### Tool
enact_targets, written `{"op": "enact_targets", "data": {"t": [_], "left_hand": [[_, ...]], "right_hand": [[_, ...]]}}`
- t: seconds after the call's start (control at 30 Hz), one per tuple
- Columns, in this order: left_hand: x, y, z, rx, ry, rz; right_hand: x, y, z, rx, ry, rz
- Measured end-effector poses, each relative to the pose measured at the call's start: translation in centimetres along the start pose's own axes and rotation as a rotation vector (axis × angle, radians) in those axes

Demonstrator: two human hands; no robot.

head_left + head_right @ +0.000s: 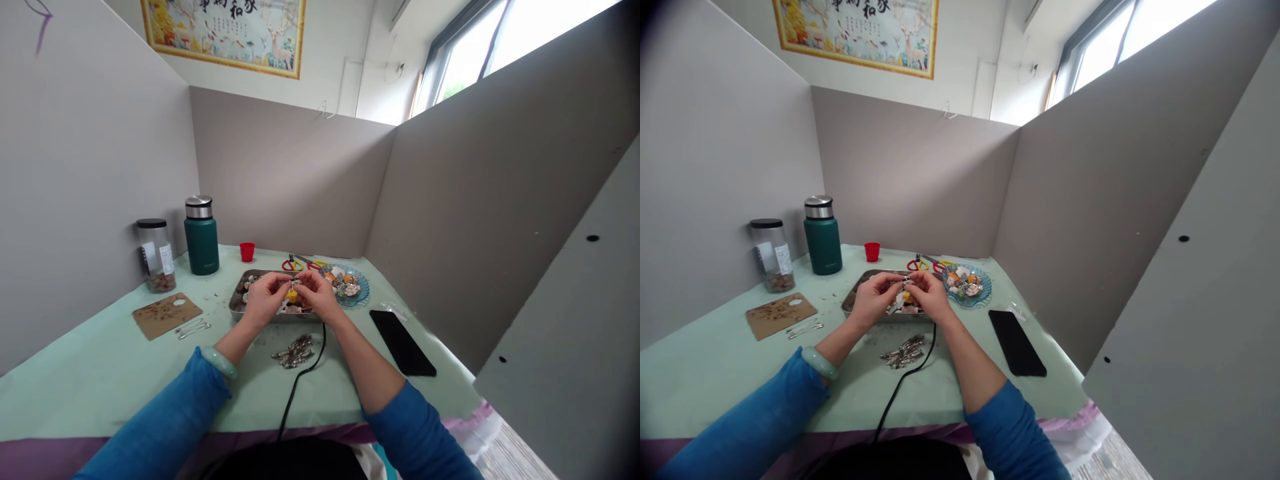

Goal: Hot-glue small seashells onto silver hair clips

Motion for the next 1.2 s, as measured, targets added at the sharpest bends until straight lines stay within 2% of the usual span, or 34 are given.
{"op": "enact_targets", "data": {"t": [0.37,0.73,1.2], "left_hand": [[0.0,-0.7,0.2,0.027,-0.012,-0.074],[-0.3,-2.8,0.5,0.09,-0.014,-0.222],[-0.5,-3.2,0.6,0.117,-0.019,-0.326]], "right_hand": [[0.0,0.1,0.2,-0.032,-0.022,0.002],[-0.2,0.5,0.1,-0.038,0.006,0.024],[-0.3,0.7,0.0,-0.025,0.021,0.021]]}}
Point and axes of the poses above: each hand's wrist, its own x-axis towards the middle knuckle, its own z-axis out of the back of the hand, y = z × x, the point moved 6 cm from there along x, towards the middle knuckle, and after that the axes turned 10 degrees about -y, right-handed, at the moved point
